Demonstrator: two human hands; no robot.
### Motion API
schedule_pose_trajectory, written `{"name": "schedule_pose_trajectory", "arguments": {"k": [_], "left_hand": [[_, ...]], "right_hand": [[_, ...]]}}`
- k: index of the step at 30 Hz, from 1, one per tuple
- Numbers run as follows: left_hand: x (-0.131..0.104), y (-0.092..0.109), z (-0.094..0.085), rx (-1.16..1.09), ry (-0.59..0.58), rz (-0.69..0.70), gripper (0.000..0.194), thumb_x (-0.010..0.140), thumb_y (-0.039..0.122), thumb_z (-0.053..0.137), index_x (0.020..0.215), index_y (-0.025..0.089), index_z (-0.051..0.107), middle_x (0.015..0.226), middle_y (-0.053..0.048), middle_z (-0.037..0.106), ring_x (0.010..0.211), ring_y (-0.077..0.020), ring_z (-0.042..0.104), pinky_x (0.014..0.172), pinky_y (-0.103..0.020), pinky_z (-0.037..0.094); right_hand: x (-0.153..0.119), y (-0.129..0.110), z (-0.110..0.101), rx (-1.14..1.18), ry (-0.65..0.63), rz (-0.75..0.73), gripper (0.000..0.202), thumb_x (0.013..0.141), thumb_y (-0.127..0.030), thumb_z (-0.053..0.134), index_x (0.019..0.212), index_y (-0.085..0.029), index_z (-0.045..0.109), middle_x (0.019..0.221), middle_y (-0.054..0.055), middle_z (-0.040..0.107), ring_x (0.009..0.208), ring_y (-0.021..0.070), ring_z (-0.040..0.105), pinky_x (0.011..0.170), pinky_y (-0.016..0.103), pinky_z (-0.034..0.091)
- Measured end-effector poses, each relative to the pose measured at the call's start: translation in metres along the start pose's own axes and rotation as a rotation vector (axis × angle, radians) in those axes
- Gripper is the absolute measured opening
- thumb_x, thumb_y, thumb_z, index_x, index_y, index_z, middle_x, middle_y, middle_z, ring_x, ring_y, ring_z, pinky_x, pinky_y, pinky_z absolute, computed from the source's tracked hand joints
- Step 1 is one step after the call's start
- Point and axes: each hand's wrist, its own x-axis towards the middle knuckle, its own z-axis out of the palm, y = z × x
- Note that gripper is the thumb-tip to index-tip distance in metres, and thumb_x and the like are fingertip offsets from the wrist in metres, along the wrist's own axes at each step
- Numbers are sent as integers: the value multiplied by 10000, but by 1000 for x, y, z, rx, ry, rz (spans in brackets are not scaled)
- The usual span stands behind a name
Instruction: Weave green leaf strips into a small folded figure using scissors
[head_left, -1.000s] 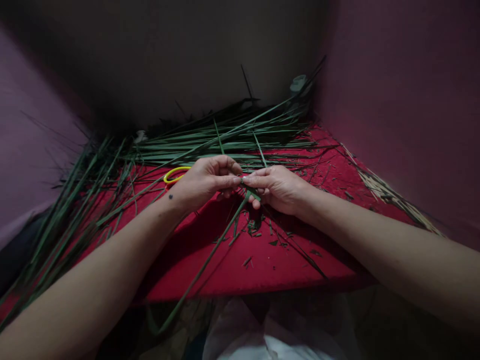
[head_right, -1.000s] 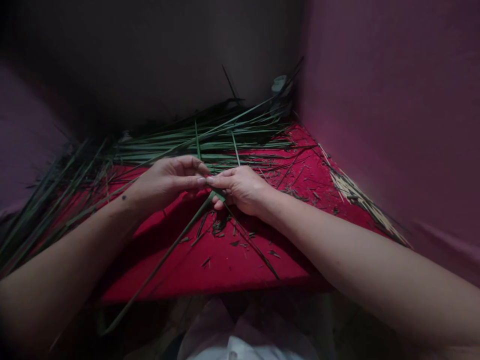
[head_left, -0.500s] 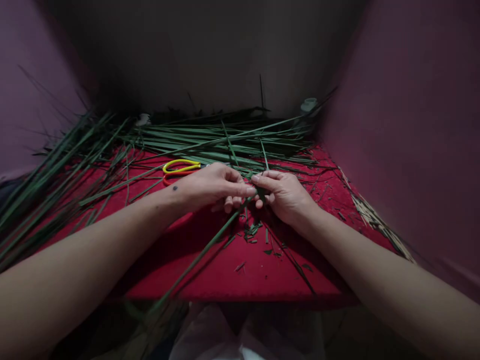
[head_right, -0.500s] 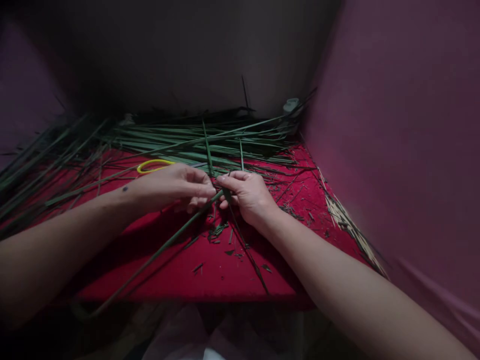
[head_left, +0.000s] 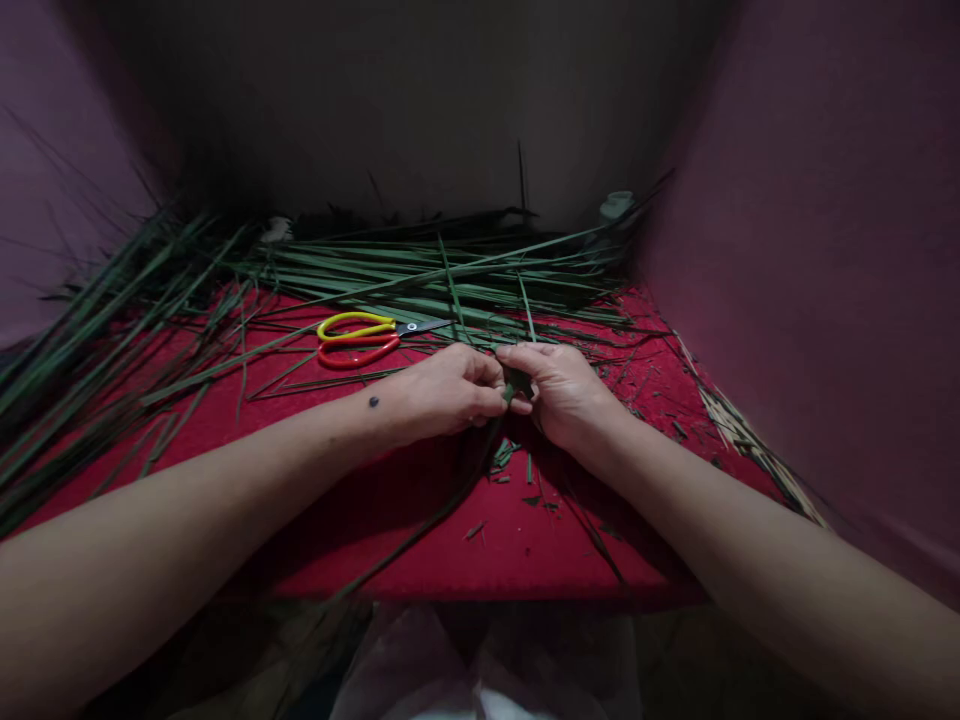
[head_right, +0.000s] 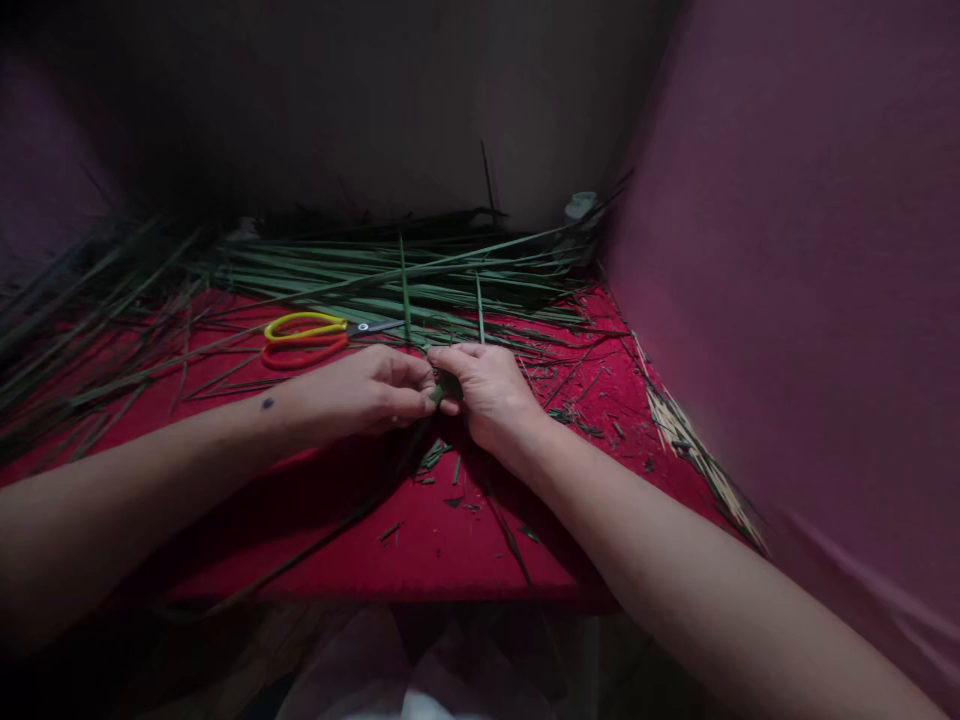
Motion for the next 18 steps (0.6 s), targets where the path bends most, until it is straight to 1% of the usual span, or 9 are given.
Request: {"name": "schedule_pose_trajectory", "arguments": {"k": [2,5,7,10,14,18], "left_hand": [[0,3,1,44,1,-17,169,671,183,521,533,165,424,470,50,377,410,-57,311,394,-201,211],[-1,6,4,65,-3,-31,167,678,180,518,542,161,424,472,53,378,416,-55,314,401,-202,218],[-2,6,5,55,-13,-29,175,688,192,527,549,160,425,472,57,368,418,-52,306,401,-200,219],[-2,5,6,20,-25,-19,189,701,210,534,558,163,418,473,62,349,414,-48,290,395,-197,218],[-3,4,6,-15,-38,-25,187,704,225,537,568,167,420,467,66,330,399,-46,272,380,-197,205],[-4,4,6,-47,-59,-26,195,697,231,539,565,170,409,465,71,303,398,-44,241,373,-192,190]], "right_hand": [[2,2,2,10,19,11,222,629,-233,683,536,-142,503,447,-38,486,341,43,385,290,176,233],[3,2,4,52,44,33,227,617,-223,696,542,-149,494,449,-50,477,341,45,390,302,182,249],[3,1,4,107,47,55,184,613,-196,690,565,-146,519,472,-51,494,355,46,405,312,184,265],[4,-1,3,178,47,66,89,623,-168,672,654,-132,596,568,-31,569,408,53,458,319,184,272],[4,-2,2,200,58,43,68,638,-167,666,686,-137,629,628,-31,588,421,46,439,302,187,218],[3,-1,3,221,93,4,76,625,-162,682,677,-152,627,690,-31,593,507,51,482,332,173,262]]}}
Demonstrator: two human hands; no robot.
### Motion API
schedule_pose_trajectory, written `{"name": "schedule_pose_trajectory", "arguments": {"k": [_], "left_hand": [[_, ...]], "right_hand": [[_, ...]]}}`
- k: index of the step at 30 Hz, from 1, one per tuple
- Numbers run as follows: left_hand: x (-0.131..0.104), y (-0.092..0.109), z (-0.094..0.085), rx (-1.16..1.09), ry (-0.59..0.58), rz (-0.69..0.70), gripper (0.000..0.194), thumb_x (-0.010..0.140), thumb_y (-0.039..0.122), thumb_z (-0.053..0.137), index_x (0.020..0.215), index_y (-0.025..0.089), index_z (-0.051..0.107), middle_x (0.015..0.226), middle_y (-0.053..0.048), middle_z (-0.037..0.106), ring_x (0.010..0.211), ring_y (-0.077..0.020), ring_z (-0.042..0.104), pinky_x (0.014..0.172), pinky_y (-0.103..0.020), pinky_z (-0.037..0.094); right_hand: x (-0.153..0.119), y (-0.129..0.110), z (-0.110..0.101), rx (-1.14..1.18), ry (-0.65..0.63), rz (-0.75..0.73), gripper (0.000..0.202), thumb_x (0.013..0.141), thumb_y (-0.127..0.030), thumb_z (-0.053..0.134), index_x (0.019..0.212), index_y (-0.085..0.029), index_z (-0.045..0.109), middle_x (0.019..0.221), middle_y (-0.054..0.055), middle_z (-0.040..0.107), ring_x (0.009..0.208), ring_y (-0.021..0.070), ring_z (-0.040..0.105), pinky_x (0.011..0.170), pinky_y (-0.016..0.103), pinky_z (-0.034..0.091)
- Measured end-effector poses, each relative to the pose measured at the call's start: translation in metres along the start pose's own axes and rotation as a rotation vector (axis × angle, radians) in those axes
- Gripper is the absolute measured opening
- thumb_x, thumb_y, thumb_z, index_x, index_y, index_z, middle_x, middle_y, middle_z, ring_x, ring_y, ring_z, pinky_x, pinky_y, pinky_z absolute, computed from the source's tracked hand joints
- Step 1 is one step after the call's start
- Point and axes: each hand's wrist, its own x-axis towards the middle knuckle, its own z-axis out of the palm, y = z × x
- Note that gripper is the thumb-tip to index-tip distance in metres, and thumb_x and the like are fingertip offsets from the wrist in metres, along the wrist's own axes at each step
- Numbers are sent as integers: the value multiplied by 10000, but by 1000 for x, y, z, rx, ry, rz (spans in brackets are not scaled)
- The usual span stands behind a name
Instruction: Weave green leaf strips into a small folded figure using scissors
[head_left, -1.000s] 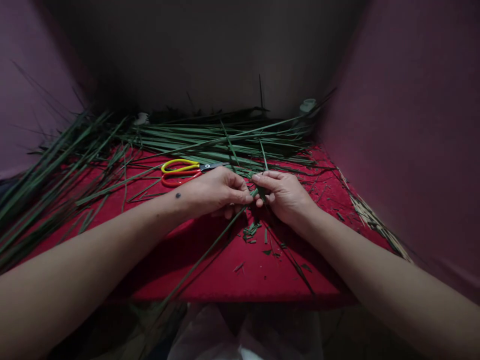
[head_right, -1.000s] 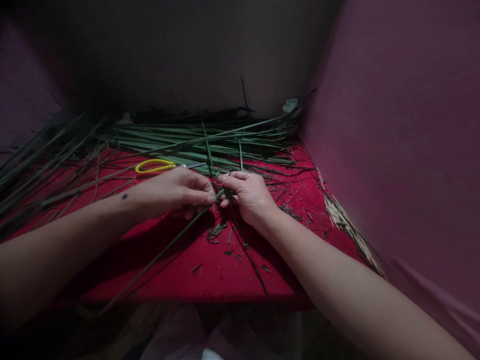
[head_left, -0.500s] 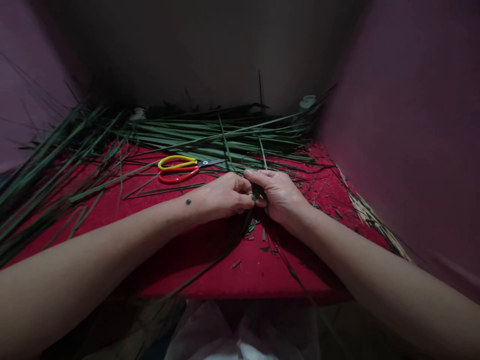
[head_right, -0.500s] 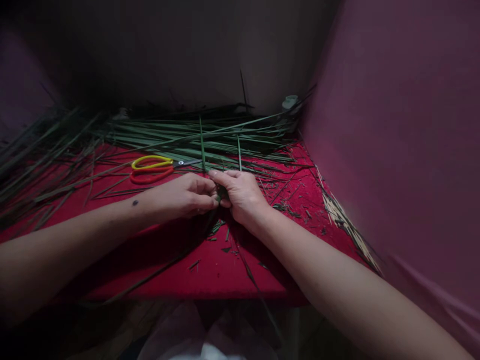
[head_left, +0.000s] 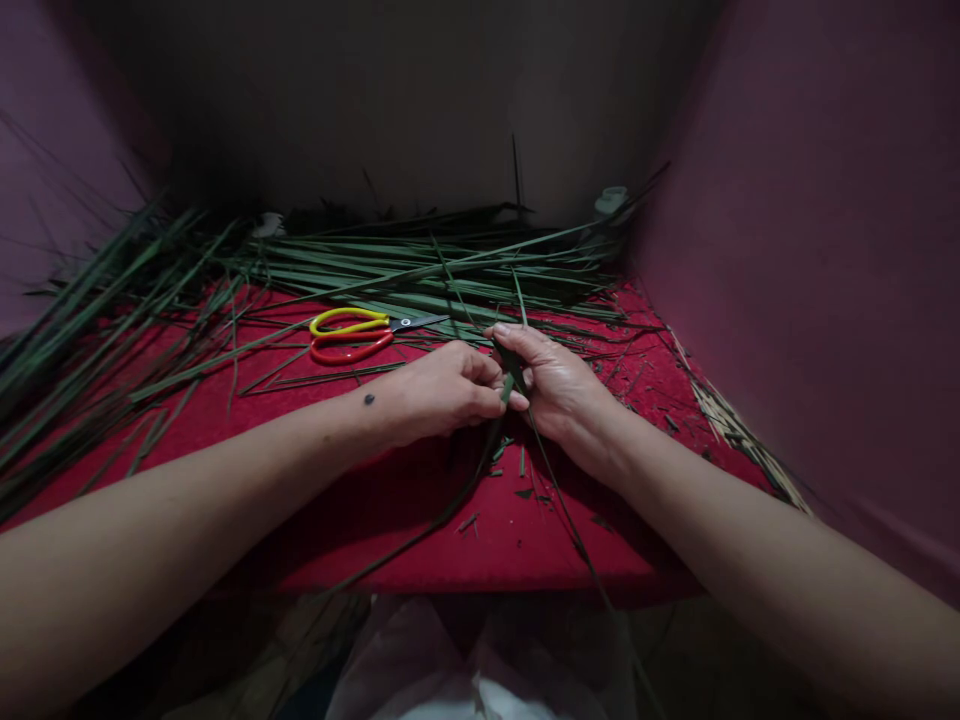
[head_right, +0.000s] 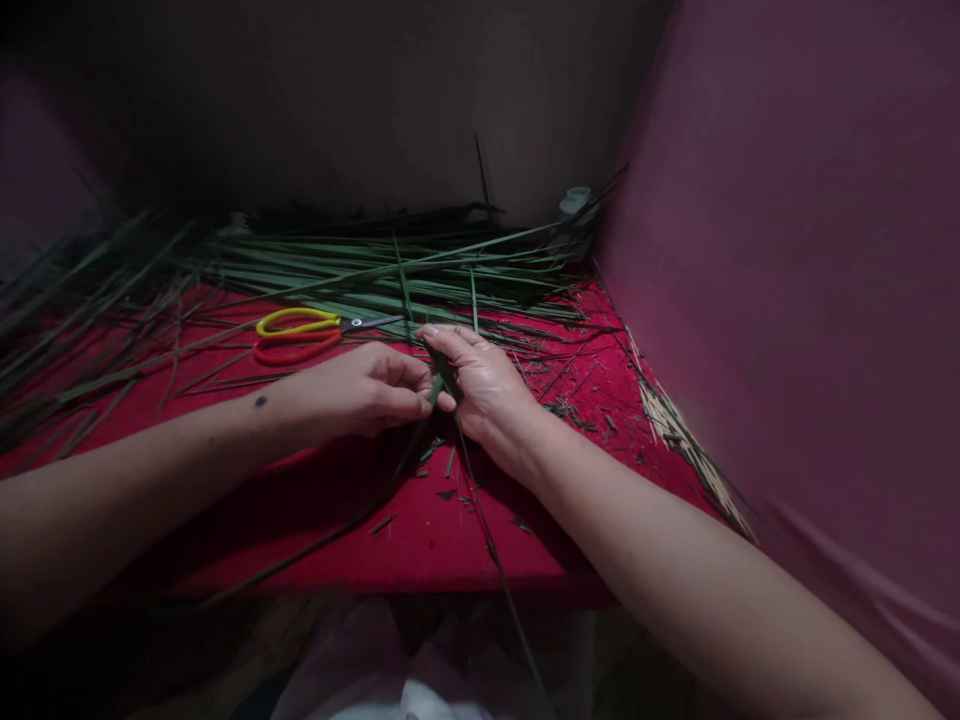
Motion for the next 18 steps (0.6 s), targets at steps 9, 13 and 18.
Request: {"name": "schedule_pose_trajectory", "arguments": {"k": [9,13,18], "left_hand": [[-3,1,2,40,-87,-24,95,696,193,514,618,154,477,490,62,341,419,-46,279,391,-179,197],[-5,2,3,60,-97,-24,86,682,165,502,605,151,464,498,60,350,432,-45,294,403,-178,210],[-8,4,7,65,-109,-34,101,677,164,493,587,153,447,485,64,330,421,-45,279,404,-191,193]], "right_hand": [[1,1,-1,-24,-4,-28,80,622,-173,698,662,-172,629,719,-35,607,510,52,457,347,169,279],[1,0,-1,-27,10,-37,86,619,-180,703,663,-170,630,730,-29,615,562,61,493,386,166,326],[-2,0,-1,-69,-2,-19,100,634,-217,696,702,-180,633,711,-52,603,446,52,441,334,197,271]]}}
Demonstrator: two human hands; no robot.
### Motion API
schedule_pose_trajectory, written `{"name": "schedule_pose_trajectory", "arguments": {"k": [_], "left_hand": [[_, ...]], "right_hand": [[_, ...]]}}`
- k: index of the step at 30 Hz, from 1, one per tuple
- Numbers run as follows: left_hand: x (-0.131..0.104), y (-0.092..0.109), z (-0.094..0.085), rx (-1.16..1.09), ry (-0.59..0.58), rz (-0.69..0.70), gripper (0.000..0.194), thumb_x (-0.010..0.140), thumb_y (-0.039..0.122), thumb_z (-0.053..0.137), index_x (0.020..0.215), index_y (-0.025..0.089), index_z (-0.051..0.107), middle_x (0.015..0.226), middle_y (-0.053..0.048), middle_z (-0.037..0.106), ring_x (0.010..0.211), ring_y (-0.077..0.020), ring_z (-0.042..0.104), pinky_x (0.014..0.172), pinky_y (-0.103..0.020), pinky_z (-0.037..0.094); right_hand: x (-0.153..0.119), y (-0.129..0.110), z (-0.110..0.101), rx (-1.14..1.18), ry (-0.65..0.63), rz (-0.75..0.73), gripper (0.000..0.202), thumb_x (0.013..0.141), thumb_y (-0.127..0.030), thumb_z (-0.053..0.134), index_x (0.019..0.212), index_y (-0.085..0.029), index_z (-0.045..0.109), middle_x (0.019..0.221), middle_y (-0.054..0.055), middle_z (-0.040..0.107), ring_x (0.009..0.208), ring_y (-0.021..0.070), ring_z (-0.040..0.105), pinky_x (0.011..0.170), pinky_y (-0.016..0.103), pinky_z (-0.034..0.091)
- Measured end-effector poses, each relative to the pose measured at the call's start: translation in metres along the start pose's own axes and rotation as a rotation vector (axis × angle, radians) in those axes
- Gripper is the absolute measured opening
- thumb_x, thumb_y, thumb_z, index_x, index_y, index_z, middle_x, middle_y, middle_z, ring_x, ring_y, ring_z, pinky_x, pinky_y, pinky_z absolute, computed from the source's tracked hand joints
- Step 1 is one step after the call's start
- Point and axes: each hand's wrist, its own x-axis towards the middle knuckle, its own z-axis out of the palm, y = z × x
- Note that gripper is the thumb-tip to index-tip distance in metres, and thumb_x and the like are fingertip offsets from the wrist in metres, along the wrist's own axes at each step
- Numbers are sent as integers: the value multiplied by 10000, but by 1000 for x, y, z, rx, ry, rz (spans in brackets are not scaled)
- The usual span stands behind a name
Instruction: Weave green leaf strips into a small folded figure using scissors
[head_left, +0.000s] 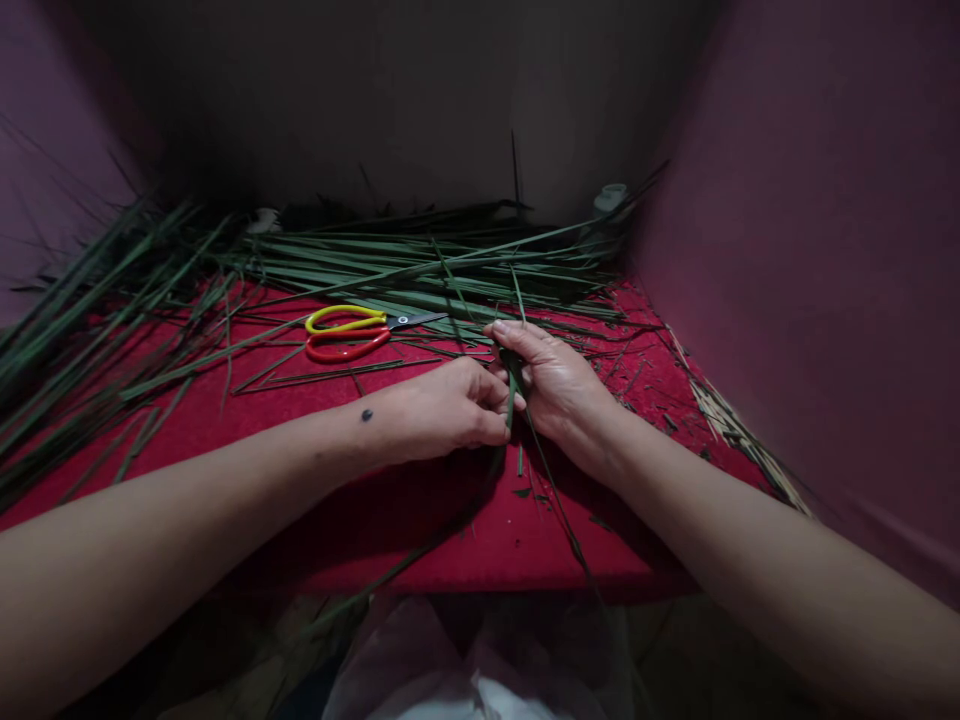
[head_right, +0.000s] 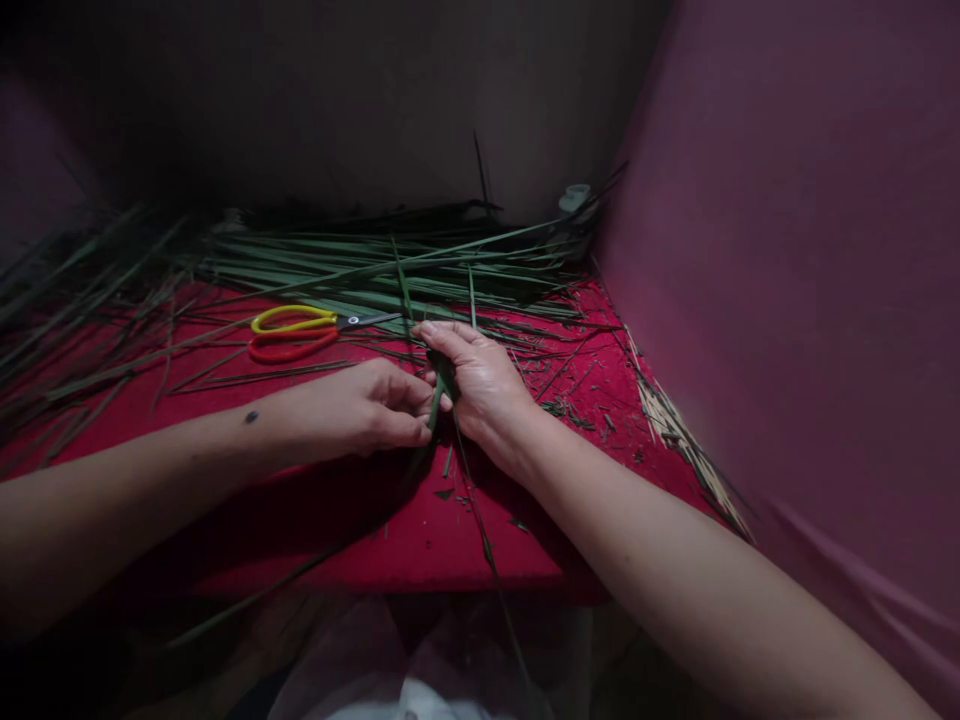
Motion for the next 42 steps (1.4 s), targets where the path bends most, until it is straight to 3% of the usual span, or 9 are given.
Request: {"name": "schedule_pose_trajectory", "arguments": {"k": [9,16,20,26,31,37,42], "left_hand": [[0,-2,4,53,-39,87,143,639,132,490,540,163,392,489,61,313,462,-58,256,437,-217,189],[-3,-1,-4,160,-15,57,91,614,133,482,548,168,431,501,51,379,450,-72,313,432,-212,229],[1,-7,-13,137,-28,39,84,654,153,485,572,165,472,503,38,459,443,-81,399,430,-198,290],[5,-1,-8,-151,139,109,111,721,239,575,751,141,533,664,-16,599,577,-124,563,538,-237,451],[11,1,8,-268,271,104,176,704,165,622,763,147,458,542,23,561,467,-109,553,457,-214,441],[13,-3,7,-364,330,117,161,752,58,499,843,166,420,612,20,574,445,-100,542,415,-223,461],[10,1,1,-280,364,76,129,751,39,478,778,165,469,483,65,458,334,-48,366,312,-158,280]], "right_hand": [[-4,1,0,-15,-58,-95,74,668,-208,677,698,-168,622,685,-50,594,466,44,453,430,200,369],[-8,-5,1,-99,-69,-39,116,695,-268,657,742,-184,593,630,-54,554,397,51,423,304,201,212],[-7,-6,-1,-107,-85,-24,139,686,-274,664,755,-189,578,589,-63,529,399,51,426,302,186,202],[-5,-2,-1,-67,-62,-45,155,670,-274,682,713,-179,567,579,-49,541,447,70,478,390,197,355],[-6,0,2,-63,11,-115,144,672,-263,677,702,-178,566,638,-37,568,528,84,526,480,216,422],[-10,-2,3,-93,8,-76,116,680,-216,646,638,-165,551,583,-32,549,445,62,460,361,190,300],[-11,-2,4,-104,22,-57,104,662,-191,652,634,-161,557,581,-35,546,429,55,440,333,191,274]]}}
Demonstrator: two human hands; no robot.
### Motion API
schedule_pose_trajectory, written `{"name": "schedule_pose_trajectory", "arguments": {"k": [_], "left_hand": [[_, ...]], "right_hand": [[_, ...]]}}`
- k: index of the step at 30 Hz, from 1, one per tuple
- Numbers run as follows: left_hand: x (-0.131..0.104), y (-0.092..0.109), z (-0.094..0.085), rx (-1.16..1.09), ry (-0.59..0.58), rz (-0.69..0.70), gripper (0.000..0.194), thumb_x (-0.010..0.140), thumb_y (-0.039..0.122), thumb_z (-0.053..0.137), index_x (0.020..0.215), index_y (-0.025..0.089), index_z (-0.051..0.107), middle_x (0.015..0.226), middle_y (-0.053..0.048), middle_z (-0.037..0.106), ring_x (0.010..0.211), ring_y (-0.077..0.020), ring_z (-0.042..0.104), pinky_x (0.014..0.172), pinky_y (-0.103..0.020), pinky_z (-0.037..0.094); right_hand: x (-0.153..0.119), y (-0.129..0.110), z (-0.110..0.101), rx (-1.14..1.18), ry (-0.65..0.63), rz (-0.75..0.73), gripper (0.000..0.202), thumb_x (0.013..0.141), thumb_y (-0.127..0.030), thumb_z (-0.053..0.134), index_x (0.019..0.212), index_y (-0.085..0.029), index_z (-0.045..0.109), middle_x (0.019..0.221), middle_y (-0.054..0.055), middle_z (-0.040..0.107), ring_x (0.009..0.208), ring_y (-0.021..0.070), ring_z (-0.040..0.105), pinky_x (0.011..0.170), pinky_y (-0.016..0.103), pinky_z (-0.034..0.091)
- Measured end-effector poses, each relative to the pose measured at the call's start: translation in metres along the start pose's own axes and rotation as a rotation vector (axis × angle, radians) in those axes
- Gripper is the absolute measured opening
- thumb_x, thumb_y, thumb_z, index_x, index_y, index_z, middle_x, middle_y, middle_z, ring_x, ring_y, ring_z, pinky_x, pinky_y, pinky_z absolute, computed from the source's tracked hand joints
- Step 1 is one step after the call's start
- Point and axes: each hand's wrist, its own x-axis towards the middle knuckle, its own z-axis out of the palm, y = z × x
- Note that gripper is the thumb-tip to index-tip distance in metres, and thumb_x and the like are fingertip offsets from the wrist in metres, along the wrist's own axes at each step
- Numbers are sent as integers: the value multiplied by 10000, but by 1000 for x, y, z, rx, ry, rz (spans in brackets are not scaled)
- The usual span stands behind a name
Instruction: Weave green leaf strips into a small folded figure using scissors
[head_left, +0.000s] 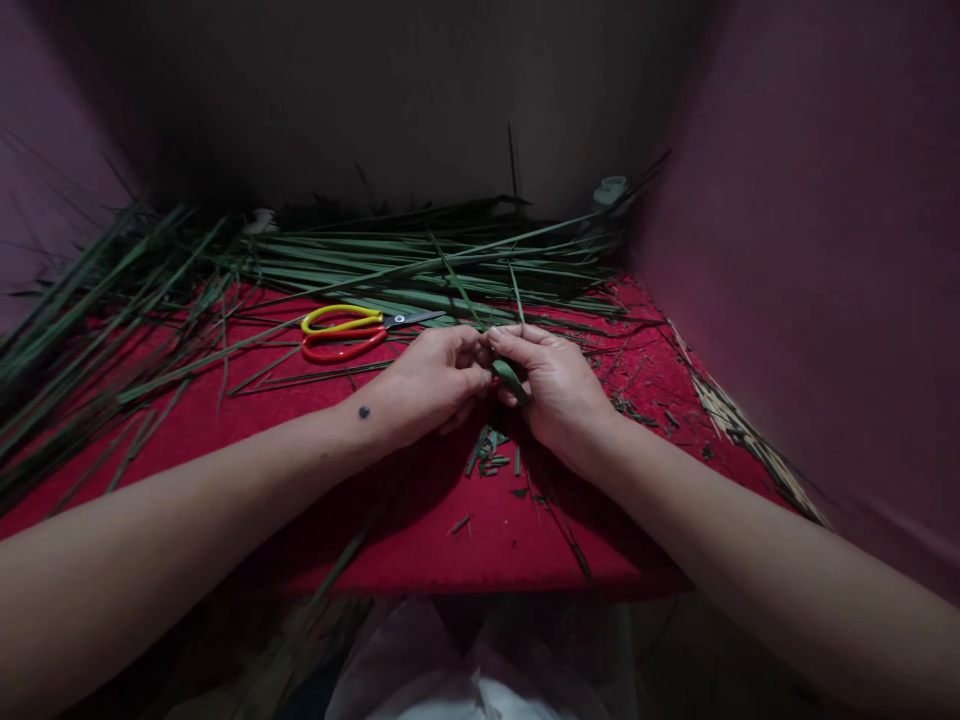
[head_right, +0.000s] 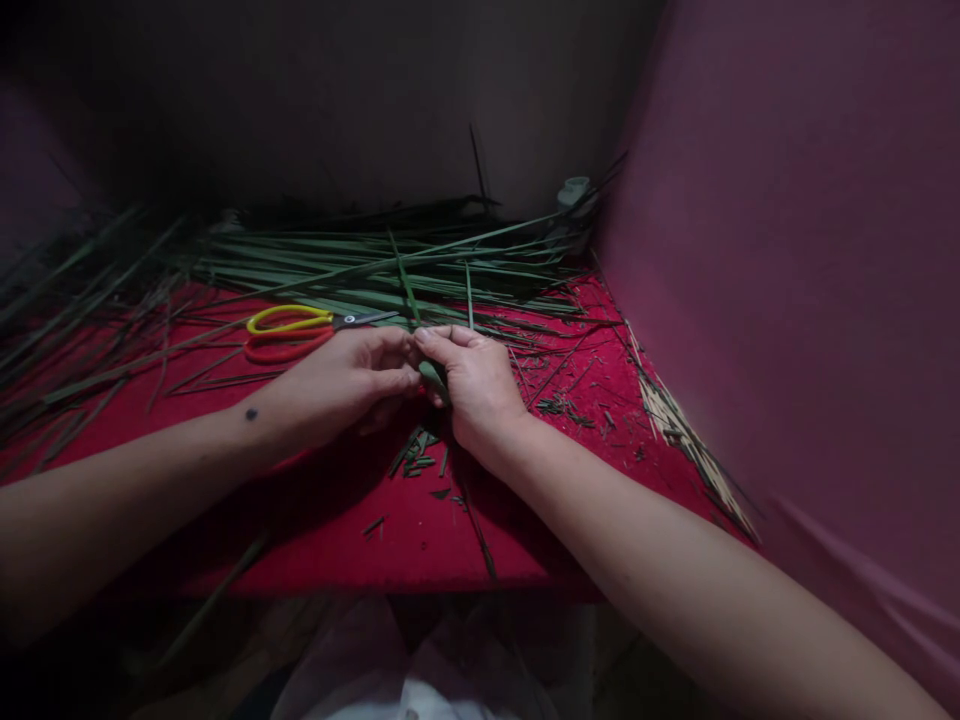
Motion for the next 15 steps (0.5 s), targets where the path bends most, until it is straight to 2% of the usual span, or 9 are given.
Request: {"name": "schedule_pose_trajectory", "arguments": {"k": [4,7,12,15], "left_hand": [[0,1,-2,-95,-33,-85,78,725,83,543,736,158,525,474,77,390,334,-17,247,330,-156,187],[2,-3,-4,-110,-69,-73,17,727,148,575,716,140,584,450,68,380,344,-21,224,338,-174,163],[5,-10,-3,-181,-5,-69,47,724,175,579,688,145,575,388,83,351,324,-31,213,327,-184,172],[4,-10,1,-193,27,-49,84,734,193,567,664,153,542,385,79,381,313,-34,234,320,-186,184]], "right_hand": [[0,0,0,-5,-16,6,110,656,-199,652,623,-159,554,573,-35,551,441,54,450,329,180,277],[-1,-1,-1,10,-40,15,101,658,-191,646,621,-150,562,582,-30,552,435,53,444,324,182,270],[-2,0,-2,19,-73,21,107,659,-217,654,635,-148,575,600,-28,537,443,51,429,323,183,257],[-1,0,-4,14,-101,7,126,665,-251,664,688,-158,582,627,-29,548,451,55,430,330,188,274]]}}
